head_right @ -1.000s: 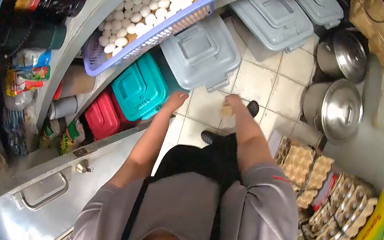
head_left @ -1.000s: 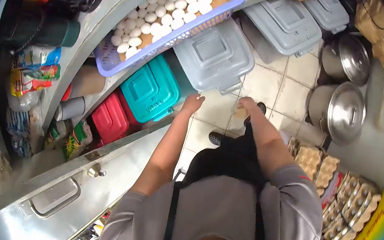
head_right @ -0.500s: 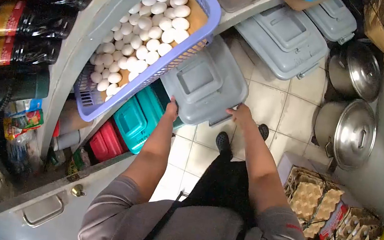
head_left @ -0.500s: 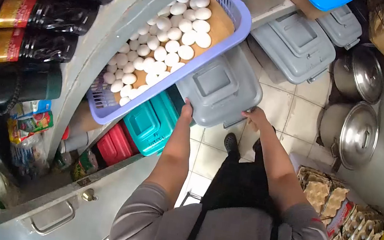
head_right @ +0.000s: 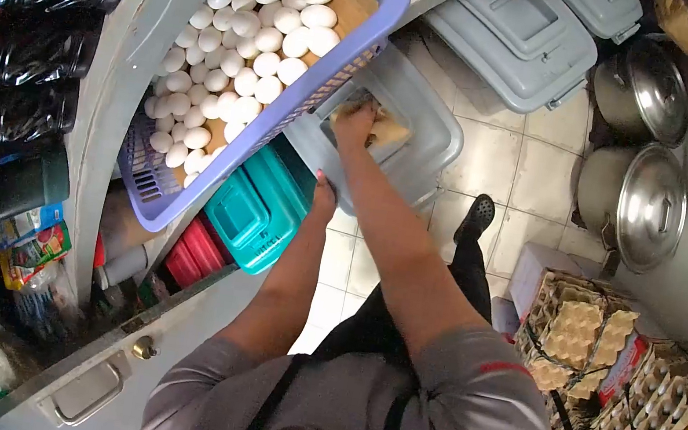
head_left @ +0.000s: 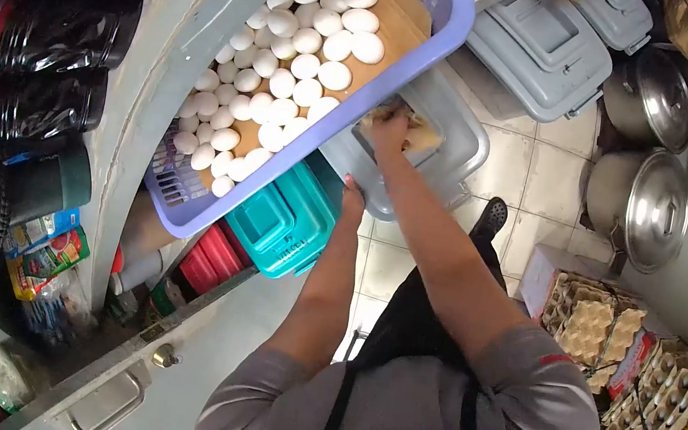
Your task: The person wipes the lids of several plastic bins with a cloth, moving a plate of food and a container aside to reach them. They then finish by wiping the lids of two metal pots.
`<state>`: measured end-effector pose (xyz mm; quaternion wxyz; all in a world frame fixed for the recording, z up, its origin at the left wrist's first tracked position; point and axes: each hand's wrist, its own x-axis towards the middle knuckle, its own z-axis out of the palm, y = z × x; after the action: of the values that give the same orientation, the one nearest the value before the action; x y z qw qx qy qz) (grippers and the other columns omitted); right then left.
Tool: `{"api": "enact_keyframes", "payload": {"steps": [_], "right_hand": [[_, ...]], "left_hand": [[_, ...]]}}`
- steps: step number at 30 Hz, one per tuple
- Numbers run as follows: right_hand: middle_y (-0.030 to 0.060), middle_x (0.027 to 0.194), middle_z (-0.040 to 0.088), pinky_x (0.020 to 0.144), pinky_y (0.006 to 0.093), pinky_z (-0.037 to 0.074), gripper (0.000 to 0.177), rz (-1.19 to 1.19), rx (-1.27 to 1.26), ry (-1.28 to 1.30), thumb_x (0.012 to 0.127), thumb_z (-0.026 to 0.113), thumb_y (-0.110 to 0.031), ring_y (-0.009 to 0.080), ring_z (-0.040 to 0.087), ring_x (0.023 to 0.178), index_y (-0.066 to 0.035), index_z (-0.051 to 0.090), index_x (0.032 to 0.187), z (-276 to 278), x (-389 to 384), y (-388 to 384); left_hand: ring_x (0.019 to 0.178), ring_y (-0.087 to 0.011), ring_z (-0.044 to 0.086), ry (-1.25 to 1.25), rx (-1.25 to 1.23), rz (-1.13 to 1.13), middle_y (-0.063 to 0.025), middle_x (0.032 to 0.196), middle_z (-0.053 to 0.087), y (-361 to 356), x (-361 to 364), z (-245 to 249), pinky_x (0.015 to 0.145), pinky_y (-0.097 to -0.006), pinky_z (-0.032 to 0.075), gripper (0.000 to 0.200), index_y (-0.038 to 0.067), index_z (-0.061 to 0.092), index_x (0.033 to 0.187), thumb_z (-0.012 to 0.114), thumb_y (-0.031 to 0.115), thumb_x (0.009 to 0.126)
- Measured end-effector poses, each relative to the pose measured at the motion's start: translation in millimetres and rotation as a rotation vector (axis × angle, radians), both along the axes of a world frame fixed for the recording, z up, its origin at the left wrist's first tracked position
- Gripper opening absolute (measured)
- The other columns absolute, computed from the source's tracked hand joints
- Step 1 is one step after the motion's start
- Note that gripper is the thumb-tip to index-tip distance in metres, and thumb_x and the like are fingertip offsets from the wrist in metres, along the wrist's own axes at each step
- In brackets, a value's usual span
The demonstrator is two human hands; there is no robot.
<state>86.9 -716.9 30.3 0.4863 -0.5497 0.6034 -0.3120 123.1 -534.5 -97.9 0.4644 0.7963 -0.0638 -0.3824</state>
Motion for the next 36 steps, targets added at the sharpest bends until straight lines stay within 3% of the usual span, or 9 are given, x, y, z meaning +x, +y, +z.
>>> {"api": "enact_keyframes", "payload": {"steps": [6, 10, 12, 16, 18, 21, 26, 31, 36], "right_hand": [[0.011, 0.087, 0.057, 0.068, 0.0272, 0.043, 0.02, -0.363, 0.217, -0.841, 0.076, 0.048, -0.003, 0.0213, 0.054, 0.076, 0.005, 0.054, 0.093, -68, 29, -15], [0.0113, 0.087, 0.057, 0.067, 0.0275, 0.045, 0.027, -0.382, 0.414, -0.792, 0.073, 0.045, 0.0, 0.0205, 0.054, 0.078, 0.005, 0.053, 0.098, -62, 3, -15], [0.0118, 0.085, 0.057, 0.063, 0.0278, 0.047, 0.031, -0.297, 0.746, -1.483, 0.066, 0.042, 0.004, 0.0199, 0.055, 0.075, 0.005, 0.054, 0.095, -19, -22, -9], [0.0143, 0.088, 0.057, 0.068, 0.0302, 0.046, 0.037, -0.194, 0.66, -0.991, 0.061, 0.039, 0.006, 0.0222, 0.055, 0.081, 0.007, 0.053, 0.096, 21, -39, 4], [0.0179, 0.087, 0.056, 0.074, 0.0357, 0.043, 0.032, -0.21, 0.07, -0.224, 0.063, 0.044, 0.003, 0.0288, 0.054, 0.083, 0.008, 0.053, 0.093, 0, -31, 1], [0.024, 0.103, 0.047, 0.083, 0.0389, 0.037, 0.059, 0.063, -0.338, 0.197, 0.063, 0.054, -0.002, 0.0356, 0.046, 0.095, 0.008, 0.031, 0.117, -12, -14, -9], [0.0231, 0.106, 0.046, 0.085, 0.039, 0.035, 0.07, 0.135, -0.059, 0.249, 0.063, 0.06, -0.009, 0.0346, 0.044, 0.099, 0.005, 0.024, 0.121, 29, -21, 11], [0.0223, 0.11, 0.045, 0.085, 0.0383, 0.035, 0.064, 0.391, 0.003, 0.441, 0.065, 0.063, -0.014, 0.0343, 0.043, 0.104, 0.004, 0.029, 0.116, -6, 1, 34], [0.0228, 0.103, 0.05, 0.083, 0.043, 0.035, 0.043, 0.426, -0.039, -0.138, 0.07, 0.046, -0.004, 0.0345, 0.048, 0.098, 0.0, 0.033, 0.11, -29, -7, 20]], "left_hand": [[0.109, -0.0279, 0.039, 0.045, 0.02, -0.061, -0.0169, 0.118, 0.042, 3, -4, 20, 0.093, -0.0324, 0.029, 0.062, -0.007, 0.035, 0.118, 0.018, 0.045, 0.088], [0.105, -0.0328, 0.042, -0.073, 0.214, -0.071, -0.0233, 0.113, 0.044, -9, -10, 38, 0.09, -0.0354, 0.032, 0.07, -0.01, 0.037, 0.114, 0.019, 0.051, 0.085], [0.107, -0.0294, 0.041, -0.057, 0.184, -0.04, -0.0198, 0.117, 0.042, -12, -11, 43, 0.091, -0.0336, 0.03, 0.066, -0.008, 0.034, 0.118, 0.02, 0.048, 0.087], [0.105, -0.0274, 0.043, 0.095, 0.105, -0.101, -0.0189, 0.115, 0.043, 4, 8, 9, 0.087, -0.0354, 0.035, 0.065, -0.006, 0.036, 0.117, 0.023, 0.05, 0.086], [0.102, -0.0265, 0.044, 0.279, 0.064, -0.062, -0.0181, 0.113, 0.045, 5, 7, 24, 0.085, -0.0366, 0.038, 0.064, -0.004, 0.037, 0.117, 0.026, 0.05, 0.086], [0.093, -0.023, 0.047, 0.318, 0.325, 0.146, -0.0138, 0.107, 0.048, -8, -8, 81, 0.078, -0.036, 0.042, 0.055, 0.0, 0.041, 0.114, 0.034, 0.047, 0.085], [0.084, -0.0169, 0.047, -0.168, 0.165, -0.228, -0.0091, 0.097, 0.05, 73, -21, 32, 0.067, -0.0295, 0.043, 0.035, 0.004, 0.045, 0.106, 0.047, 0.03, 0.082], [0.083, -0.0265, 0.051, -0.091, 0.25, -0.283, -0.0168, 0.087, 0.053, 126, -75, 82, 0.072, -0.0335, 0.041, 0.032, -0.005, 0.05, 0.091, 0.057, 0.022, 0.076], [0.085, -0.0284, 0.052, -0.035, 0.296, -0.271, -0.019, 0.088, 0.054, 170, -101, 77, 0.074, -0.0356, 0.042, 0.033, -0.004, 0.049, 0.092, 0.055, 0.025, 0.077]]}}
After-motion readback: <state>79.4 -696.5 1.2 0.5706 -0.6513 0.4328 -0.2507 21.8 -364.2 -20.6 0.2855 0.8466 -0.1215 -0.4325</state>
